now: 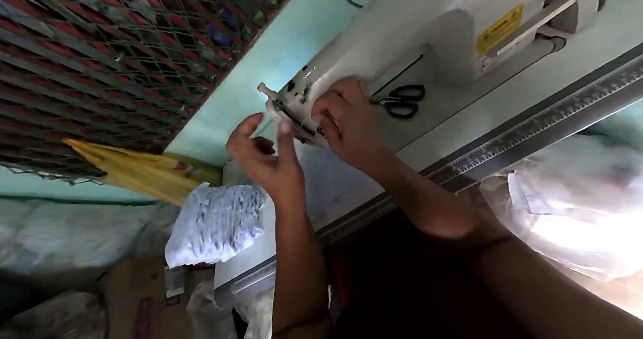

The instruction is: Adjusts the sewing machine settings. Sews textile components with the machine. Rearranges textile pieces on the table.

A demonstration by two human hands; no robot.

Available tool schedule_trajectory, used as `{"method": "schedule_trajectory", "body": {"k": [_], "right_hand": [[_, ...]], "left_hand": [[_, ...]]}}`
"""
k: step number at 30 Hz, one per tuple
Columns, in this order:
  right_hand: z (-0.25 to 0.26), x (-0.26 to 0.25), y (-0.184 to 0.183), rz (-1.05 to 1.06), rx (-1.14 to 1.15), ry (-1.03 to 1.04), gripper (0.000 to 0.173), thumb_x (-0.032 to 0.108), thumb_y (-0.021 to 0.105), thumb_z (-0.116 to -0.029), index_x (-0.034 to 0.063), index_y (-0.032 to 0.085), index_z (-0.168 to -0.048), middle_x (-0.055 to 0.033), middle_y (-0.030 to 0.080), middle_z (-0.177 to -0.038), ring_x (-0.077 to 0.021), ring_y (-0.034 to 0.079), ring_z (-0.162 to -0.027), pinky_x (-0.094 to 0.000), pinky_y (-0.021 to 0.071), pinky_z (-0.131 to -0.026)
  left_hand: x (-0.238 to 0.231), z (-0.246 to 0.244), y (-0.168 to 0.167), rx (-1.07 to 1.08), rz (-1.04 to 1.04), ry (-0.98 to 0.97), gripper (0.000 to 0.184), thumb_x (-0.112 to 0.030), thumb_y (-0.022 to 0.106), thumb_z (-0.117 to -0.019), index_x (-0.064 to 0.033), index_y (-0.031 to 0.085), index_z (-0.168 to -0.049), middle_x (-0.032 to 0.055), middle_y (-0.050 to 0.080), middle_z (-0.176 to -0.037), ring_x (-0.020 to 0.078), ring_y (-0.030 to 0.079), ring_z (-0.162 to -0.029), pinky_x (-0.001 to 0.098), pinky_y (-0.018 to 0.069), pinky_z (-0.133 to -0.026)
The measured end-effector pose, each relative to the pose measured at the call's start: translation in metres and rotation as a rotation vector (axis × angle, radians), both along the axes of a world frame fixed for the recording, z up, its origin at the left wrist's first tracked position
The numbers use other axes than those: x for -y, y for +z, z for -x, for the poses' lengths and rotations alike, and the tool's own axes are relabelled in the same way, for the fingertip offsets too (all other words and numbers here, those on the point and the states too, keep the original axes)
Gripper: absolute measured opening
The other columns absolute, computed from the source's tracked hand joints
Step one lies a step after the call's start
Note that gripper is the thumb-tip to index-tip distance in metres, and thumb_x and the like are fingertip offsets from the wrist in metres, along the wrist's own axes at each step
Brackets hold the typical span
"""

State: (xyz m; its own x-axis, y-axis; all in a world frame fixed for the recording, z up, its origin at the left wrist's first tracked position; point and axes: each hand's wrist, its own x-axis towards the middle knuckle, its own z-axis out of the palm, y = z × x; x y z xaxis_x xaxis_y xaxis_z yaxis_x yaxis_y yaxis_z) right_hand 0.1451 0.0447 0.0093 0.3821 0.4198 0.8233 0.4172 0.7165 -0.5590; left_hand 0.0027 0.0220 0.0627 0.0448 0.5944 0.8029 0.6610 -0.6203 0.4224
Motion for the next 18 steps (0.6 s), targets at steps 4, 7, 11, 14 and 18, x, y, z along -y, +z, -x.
{"method": "schedule_trajectory", "body": {"k": [4, 7, 11, 14, 18], "right_hand": [[-0.005, 0.0, -0.002, -0.031, -0.022, 0.065, 0.01, 0.011, 0.064, -0.0942, 0.0081, 0.073, -0.092, -0.0143, 0.064, -0.101, -0.0327, 0.058, -0.104, -0.0455, 0.0464, -0.094], [-0.009, -0.001, -0.002, -0.035, -0.062, 0.114, 0.01, 0.011, 0.064, -0.0945, 0.0081, 0.073, -0.092, -0.0132, 0.063, -0.101, -0.0302, 0.057, -0.104, -0.0423, 0.0454, -0.094], [-0.01, 0.0, -0.002, -0.042, -0.079, 0.14, 0.01, 0.011, 0.064, -0.0943, 0.0083, 0.073, -0.09, -0.0125, 0.062, -0.098, -0.0288, 0.056, -0.101, -0.0408, 0.0447, -0.092], [-0.012, 0.002, -0.003, -0.045, -0.074, 0.151, 0.009, 0.012, 0.065, -0.0937, 0.0088, 0.072, -0.089, -0.0124, 0.061, -0.098, -0.0286, 0.056, -0.1, -0.0401, 0.0453, -0.09], [-0.016, 0.001, -0.006, -0.085, -0.041, 0.188, 0.011, 0.012, 0.063, -0.094, 0.0085, 0.072, -0.089, -0.0118, 0.065, -0.099, -0.0286, 0.058, -0.101, -0.0408, 0.0448, -0.091]], "left_hand": [[0.007, 0.011, -0.01, -0.082, -0.188, -0.108, 0.026, -0.02, 0.062, -0.0998, -0.009, 0.065, -0.124, 0.0028, 0.05, -0.124, 0.0059, 0.052, -0.101, 0.0173, 0.0452, -0.079], [0.009, 0.008, -0.02, -0.139, -0.116, -0.089, 0.029, -0.027, 0.07, -0.0954, -0.0118, 0.07, -0.121, 0.0023, 0.051, -0.124, 0.0063, 0.051, -0.104, 0.0168, 0.0441, -0.079], [0.006, -0.004, -0.025, -0.073, -0.041, -0.084, 0.03, -0.024, 0.075, -0.0917, -0.0113, 0.073, -0.119, 0.0012, 0.051, -0.119, 0.0046, 0.05, -0.097, 0.0146, 0.0404, -0.074], [0.005, -0.01, -0.025, -0.013, -0.003, -0.115, 0.015, -0.02, 0.073, -0.094, -0.0143, 0.075, -0.108, -0.0016, 0.053, -0.115, 0.0048, 0.052, -0.099, 0.0163, 0.0434, -0.076], [0.005, -0.012, -0.025, 0.019, 0.022, -0.145, 0.007, -0.019, 0.065, -0.0992, -0.0155, 0.072, -0.098, -0.0042, 0.055, -0.111, 0.004, 0.055, -0.099, 0.0174, 0.0477, -0.079]]}}
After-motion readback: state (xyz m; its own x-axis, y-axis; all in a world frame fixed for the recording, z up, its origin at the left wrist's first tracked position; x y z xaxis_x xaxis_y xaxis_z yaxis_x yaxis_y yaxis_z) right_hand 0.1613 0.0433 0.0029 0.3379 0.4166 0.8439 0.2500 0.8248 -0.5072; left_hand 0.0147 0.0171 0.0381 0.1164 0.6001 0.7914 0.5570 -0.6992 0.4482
